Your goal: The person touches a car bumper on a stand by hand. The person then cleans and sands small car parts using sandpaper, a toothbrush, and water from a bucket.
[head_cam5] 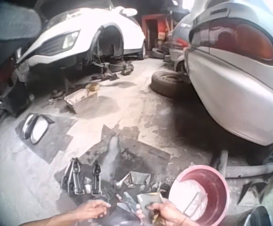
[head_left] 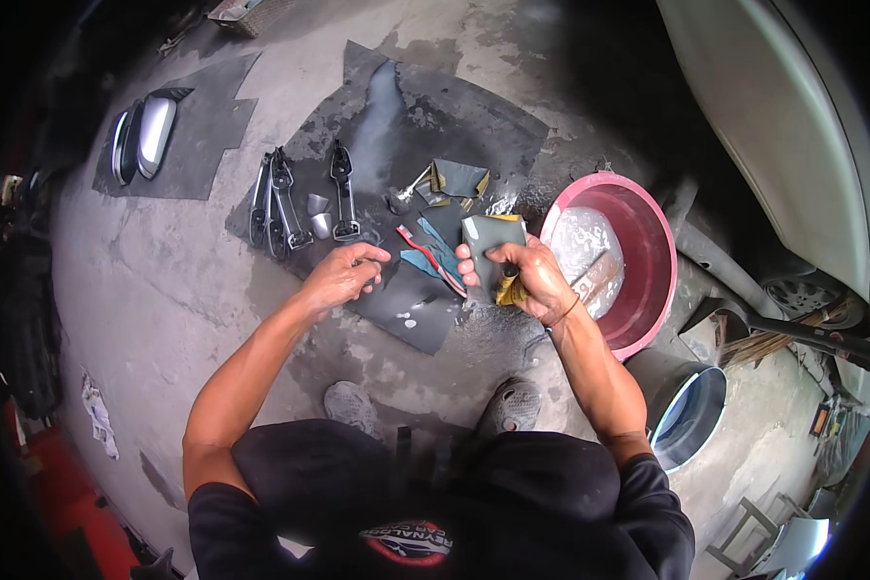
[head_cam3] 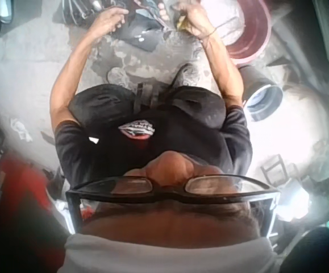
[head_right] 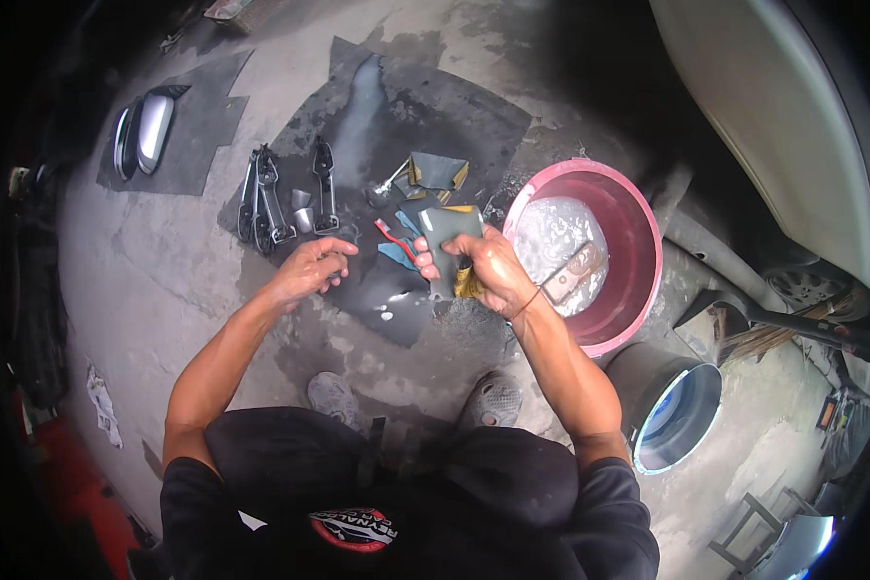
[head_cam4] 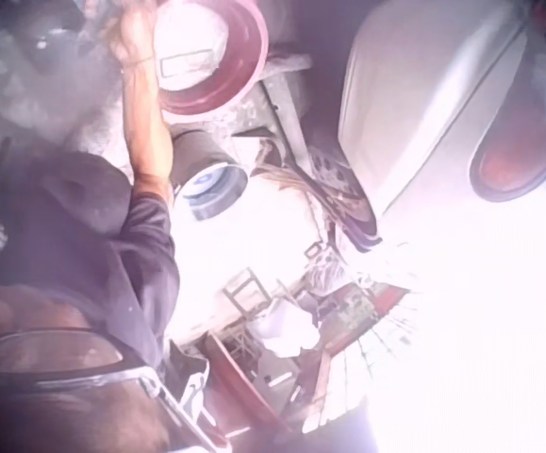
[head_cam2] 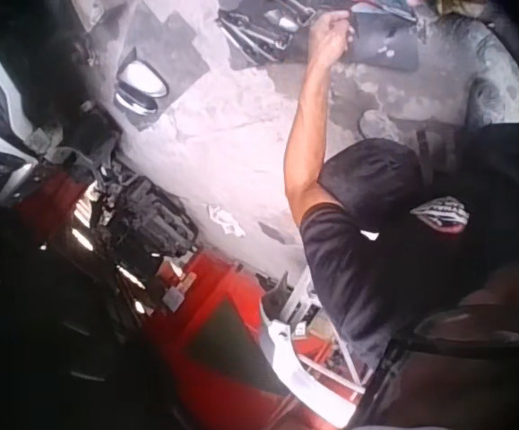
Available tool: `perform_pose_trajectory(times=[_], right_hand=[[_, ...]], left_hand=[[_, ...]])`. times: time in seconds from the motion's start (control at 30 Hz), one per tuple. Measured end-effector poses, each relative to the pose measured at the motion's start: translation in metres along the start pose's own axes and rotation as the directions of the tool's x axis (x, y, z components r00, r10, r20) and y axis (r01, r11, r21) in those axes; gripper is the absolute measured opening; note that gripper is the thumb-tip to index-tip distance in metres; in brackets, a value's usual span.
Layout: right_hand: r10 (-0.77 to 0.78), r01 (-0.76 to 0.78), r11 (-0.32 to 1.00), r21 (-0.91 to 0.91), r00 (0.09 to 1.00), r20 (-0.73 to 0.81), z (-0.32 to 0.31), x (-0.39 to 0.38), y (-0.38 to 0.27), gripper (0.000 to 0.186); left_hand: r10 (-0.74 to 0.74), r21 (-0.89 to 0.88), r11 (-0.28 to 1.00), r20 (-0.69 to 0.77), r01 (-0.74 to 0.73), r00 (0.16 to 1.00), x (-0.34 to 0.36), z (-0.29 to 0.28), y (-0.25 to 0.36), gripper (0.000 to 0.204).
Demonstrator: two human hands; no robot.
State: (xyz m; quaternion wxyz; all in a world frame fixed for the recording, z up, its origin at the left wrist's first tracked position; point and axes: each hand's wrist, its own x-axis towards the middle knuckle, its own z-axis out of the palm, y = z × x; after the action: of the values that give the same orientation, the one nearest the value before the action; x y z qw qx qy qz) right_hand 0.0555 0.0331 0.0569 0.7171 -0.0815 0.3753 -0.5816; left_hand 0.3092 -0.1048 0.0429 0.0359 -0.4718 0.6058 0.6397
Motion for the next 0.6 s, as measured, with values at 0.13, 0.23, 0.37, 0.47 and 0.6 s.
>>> perform_pose_trajectory(times=[0.13,0.23,0.37,0.47,0.6], right_hand=[[-0.017,0.015,1.000,-0.012,0.985,-0.174,0.000,0.010,0.022,0.028],[0.048,-0.034,0.987,0.159,0.995,-0.082,0.001,0.016,0.033,0.037],[0.120,-0.116,0.979,0.166,0.993,-0.015,-0.004,0.019,0.044,0.055],[0.117,-0.117,0.987,0.113,0.993,0.008,-0.006,0.017,0.050,0.061],[0.069,-0.069,0.998,0.011,0.997,0.019,0.001,0.013,0.053,0.061]], left_hand=[[-0.066,0.067,0.996,0.054,0.062,0.996,0.020,-0.011,-0.027,0.034],[-0.038,-0.011,0.999,0.074,0.039,0.997,0.024,-0.017,-0.028,0.033],[0.011,-0.048,0.999,0.137,-0.005,0.991,0.021,-0.017,-0.015,0.029],[0.122,-0.196,0.977,0.195,-0.083,0.973,0.016,-0.008,-0.005,0.026],[0.119,-0.054,0.992,0.191,-0.111,0.974,0.002,0.007,0.012,0.038]])
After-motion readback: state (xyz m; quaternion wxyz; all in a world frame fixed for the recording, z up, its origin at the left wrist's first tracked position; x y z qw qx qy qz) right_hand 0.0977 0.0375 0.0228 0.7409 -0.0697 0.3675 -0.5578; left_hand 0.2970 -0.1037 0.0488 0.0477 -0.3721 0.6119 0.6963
